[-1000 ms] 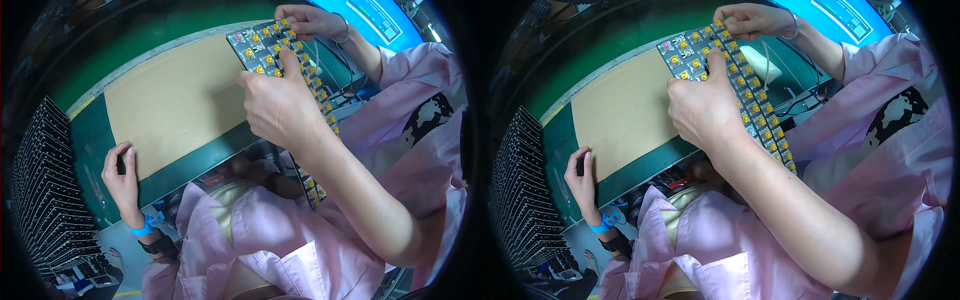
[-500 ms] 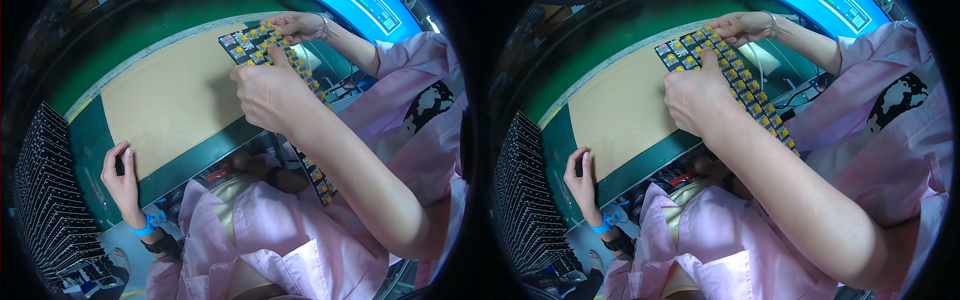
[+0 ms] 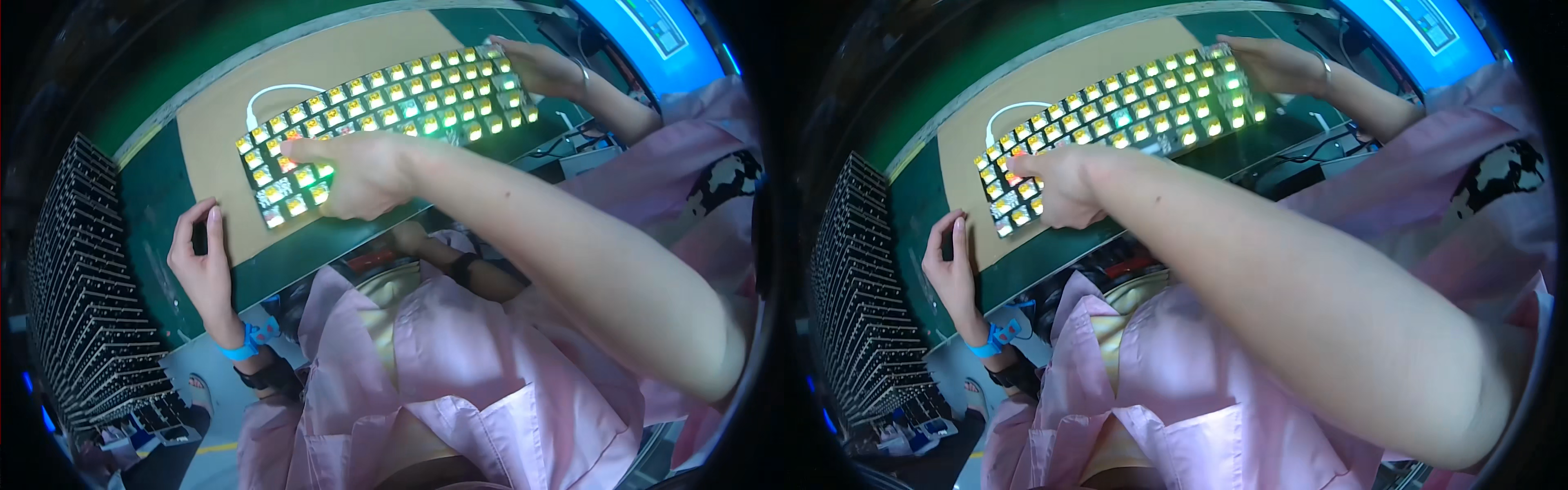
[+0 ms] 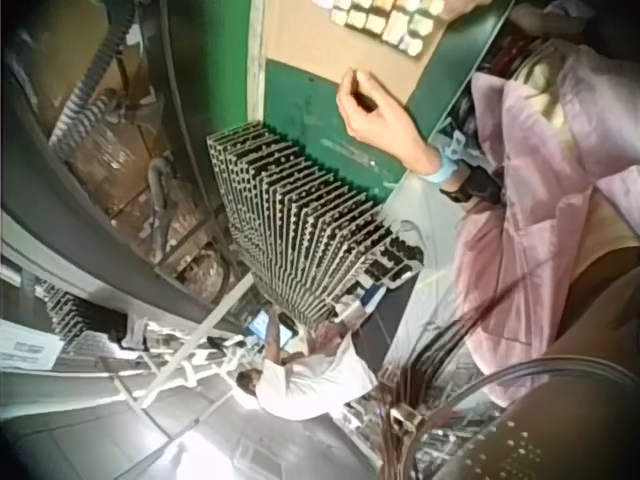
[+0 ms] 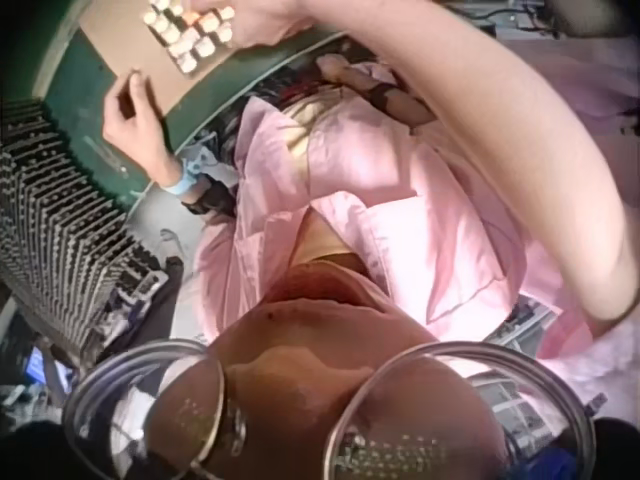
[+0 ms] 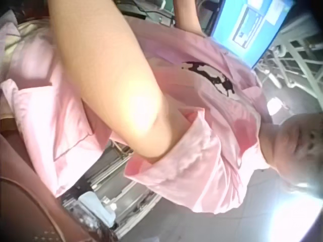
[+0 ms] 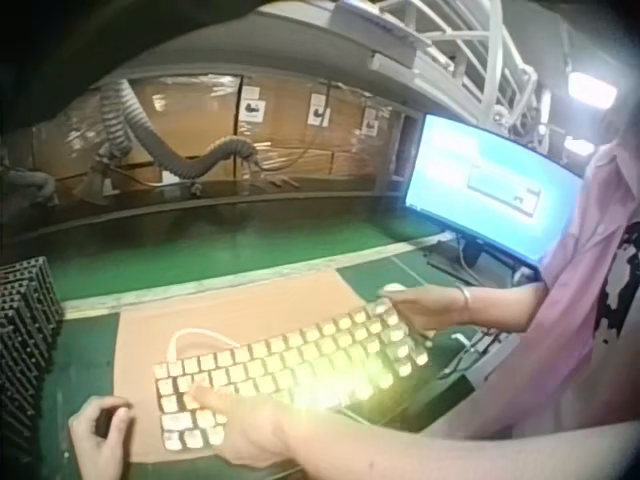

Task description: Connecting a mechanical keyboard to a computer and testing keys and LED lighting.

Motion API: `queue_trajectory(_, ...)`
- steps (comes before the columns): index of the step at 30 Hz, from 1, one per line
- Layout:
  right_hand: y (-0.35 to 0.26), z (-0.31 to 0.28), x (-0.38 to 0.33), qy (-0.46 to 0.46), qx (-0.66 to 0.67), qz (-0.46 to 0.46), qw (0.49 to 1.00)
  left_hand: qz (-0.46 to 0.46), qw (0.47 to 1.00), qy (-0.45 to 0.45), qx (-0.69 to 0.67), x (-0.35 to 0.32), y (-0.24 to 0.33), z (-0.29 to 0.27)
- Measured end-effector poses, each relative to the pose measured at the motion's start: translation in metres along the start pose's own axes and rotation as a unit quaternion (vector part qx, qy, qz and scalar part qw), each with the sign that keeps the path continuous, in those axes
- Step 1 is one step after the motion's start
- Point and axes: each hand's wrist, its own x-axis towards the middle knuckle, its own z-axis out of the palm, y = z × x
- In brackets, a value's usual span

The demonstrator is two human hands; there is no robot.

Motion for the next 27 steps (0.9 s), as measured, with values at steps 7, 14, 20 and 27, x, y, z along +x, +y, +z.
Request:
queue_trajectory(7,-0.017,0.024,0.014,0.061,-0.126,-0.038,0.989,-0.032,0.999,0.038,-0.012,0.000,-0.004,0.001)
queue_trajectory(14,-0.024,0.035,0.016,0.046,-0.197,-0.016,0.979,-0.028,0.999,0.047,-0.002,0.000,-0.004,0.002)
queue_trajectory(20,-0.024,0.040,0.015,0.035,-0.204,0.018,0.978,-0.032,0.998,0.044,-0.012,0.000,-0.004,0.002)
queue_trajectory(27,-0.011,0.024,0.018,0.013,-0.179,0.052,0.982,-0.040,0.998,0.047,-0.032,0.001,-0.007,0.003)
